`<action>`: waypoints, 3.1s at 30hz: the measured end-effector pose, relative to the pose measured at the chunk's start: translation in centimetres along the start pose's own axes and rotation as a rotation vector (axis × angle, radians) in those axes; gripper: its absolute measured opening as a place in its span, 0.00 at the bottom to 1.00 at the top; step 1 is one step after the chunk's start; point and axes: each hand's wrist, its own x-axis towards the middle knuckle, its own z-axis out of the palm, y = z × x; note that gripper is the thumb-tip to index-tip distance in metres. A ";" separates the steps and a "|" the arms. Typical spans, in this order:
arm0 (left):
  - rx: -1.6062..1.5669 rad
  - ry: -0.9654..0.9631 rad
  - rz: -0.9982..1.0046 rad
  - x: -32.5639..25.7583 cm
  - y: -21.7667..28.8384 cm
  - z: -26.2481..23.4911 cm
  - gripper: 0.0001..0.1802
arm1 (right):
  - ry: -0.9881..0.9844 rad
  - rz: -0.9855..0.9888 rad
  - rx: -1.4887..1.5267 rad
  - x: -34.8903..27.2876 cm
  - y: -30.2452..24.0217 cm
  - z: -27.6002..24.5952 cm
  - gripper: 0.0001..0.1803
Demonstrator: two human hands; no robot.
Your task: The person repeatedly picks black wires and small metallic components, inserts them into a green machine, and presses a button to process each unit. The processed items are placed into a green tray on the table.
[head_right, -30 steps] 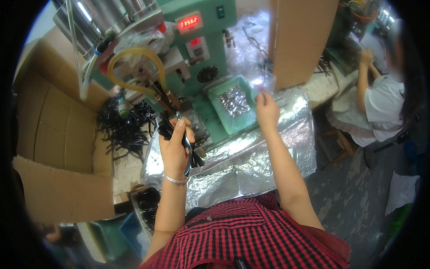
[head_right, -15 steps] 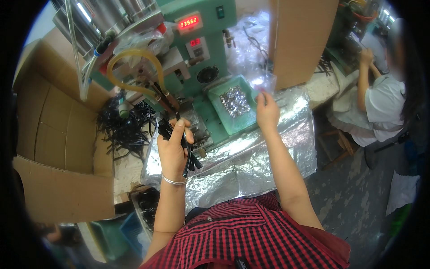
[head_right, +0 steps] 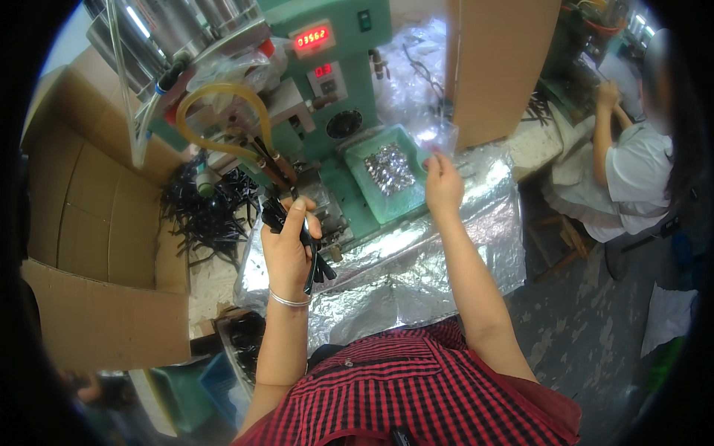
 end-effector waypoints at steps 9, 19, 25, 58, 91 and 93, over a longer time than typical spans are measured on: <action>0.010 0.012 0.001 -0.1 0.2 0.1 0.11 | 0.009 0.000 -0.024 0.1 0.2 0.1 0.22; -0.034 0.004 -0.003 -0.1 0.2 0.2 0.11 | 0.008 0.007 -0.053 0.4 1.0 0.4 0.23; -0.041 -0.006 0.000 -0.1 0.2 0.2 0.11 | 0.015 0.013 -0.065 0.5 1.3 0.4 0.23; 0.097 0.553 0.038 -2.5 1.2 -15.4 0.12 | 0.064 -0.078 0.179 -3.5 -0.1 -5.6 0.20; 0.915 -0.272 1.098 -6.2 0.8 -5.6 0.24 | -1.132 0.471 0.918 -13.9 -13.9 -3.8 0.21; 0.989 -0.347 1.054 -5.9 0.5 -6.7 0.26 | -0.871 0.554 1.030 -12.8 -12.7 -4.7 0.16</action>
